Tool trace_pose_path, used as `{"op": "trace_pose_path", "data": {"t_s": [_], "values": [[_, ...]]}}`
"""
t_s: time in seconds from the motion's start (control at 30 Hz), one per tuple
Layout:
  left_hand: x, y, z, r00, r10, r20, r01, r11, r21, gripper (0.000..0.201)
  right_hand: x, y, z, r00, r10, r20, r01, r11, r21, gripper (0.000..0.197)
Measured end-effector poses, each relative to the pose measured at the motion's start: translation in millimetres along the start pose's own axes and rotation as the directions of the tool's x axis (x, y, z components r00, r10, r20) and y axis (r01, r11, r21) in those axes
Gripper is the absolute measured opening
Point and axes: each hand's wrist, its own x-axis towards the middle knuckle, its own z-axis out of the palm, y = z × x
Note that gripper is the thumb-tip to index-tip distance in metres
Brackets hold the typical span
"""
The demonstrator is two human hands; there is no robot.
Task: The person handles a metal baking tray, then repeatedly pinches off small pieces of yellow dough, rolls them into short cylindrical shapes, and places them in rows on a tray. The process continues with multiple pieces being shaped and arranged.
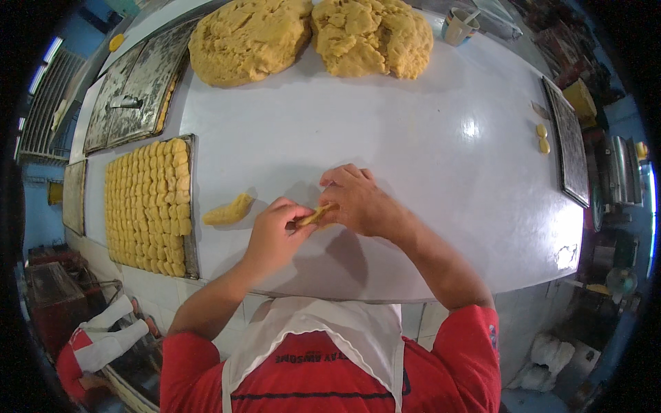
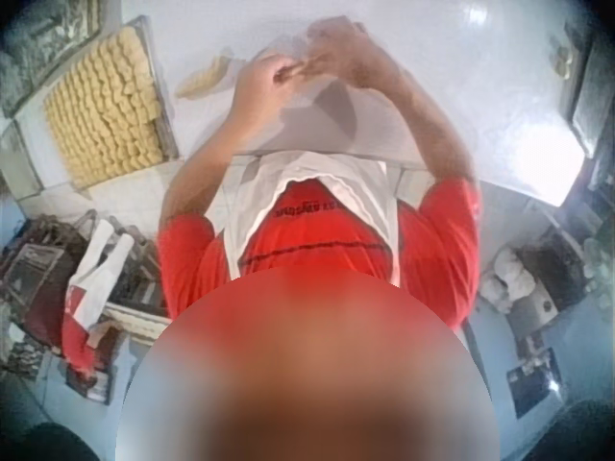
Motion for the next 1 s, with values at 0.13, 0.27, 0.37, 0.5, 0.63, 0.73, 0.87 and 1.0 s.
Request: {"op": "trace_pose_path", "data": {"t_s": [0.13, 0.27, 0.37, 0.5, 0.63, 0.73, 0.87, 1.0], "values": [[-20.8, -7.8, 11.8, 0.962, -0.133, -0.24, 0.074, 0.968, -0.239, 0.023, -10.7, -29.2, 14.4, 0.974, 0.225, -0.022, -0.198, 0.898, 0.392, 0.032], [-33.5, -9.7, 15.6, 0.932, -0.238, -0.272, 0.122, 0.916, -0.382, 0.025, -9.7, -42.2, 41.6, 0.913, 0.369, -0.172, -0.274, 0.87, 0.41, 0.023], [-33.0, -10.4, 6.9, 0.964, -0.13, -0.231, 0.083, 0.976, -0.2, 0.024, -6.3, -39.8, 51.8, 0.921, 0.297, -0.252, -0.233, 0.939, 0.254, 0.026], [-12.7, -18.0, -5.8, 0.967, 0.035, -0.251, -0.04, 0.999, -0.015, 0.021, -8.6, -41.8, 54.3, 0.965, 0.088, -0.248, -0.087, 0.996, 0.012, 0.023], [-3.2, -22.7, -4.7, 0.978, 0.076, -0.194, -0.097, 0.99, -0.1, 0.022, -16.9, -50.5, 50.6, 0.895, 0.293, -0.336, -0.224, 0.948, 0.227, 0.023], [-6.9, -23.1, -1.5, 0.947, 0.273, -0.169, -0.253, 0.958, 0.134, 0.024, -21.4, -53.5, 47.0, 0.874, 0.414, -0.254, -0.327, 0.888, 0.323, 0.022], [-13.1, -21.5, 6.2, 0.895, 0.408, -0.182, -0.336, 0.884, 0.326, 0.021, -19.4, -55.4, 50.0, 0.938, 0.144, -0.316, -0.116, 0.988, 0.106, 0.017], [-13.9, -26.1, 3.5, 0.896, 0.391, -0.211, -0.295, 0.878, 0.377, 0.014, -15.1, -59.5, 54.0, 0.886, 0.289, -0.363, -0.211, 0.948, 0.239, 0.016]]}}
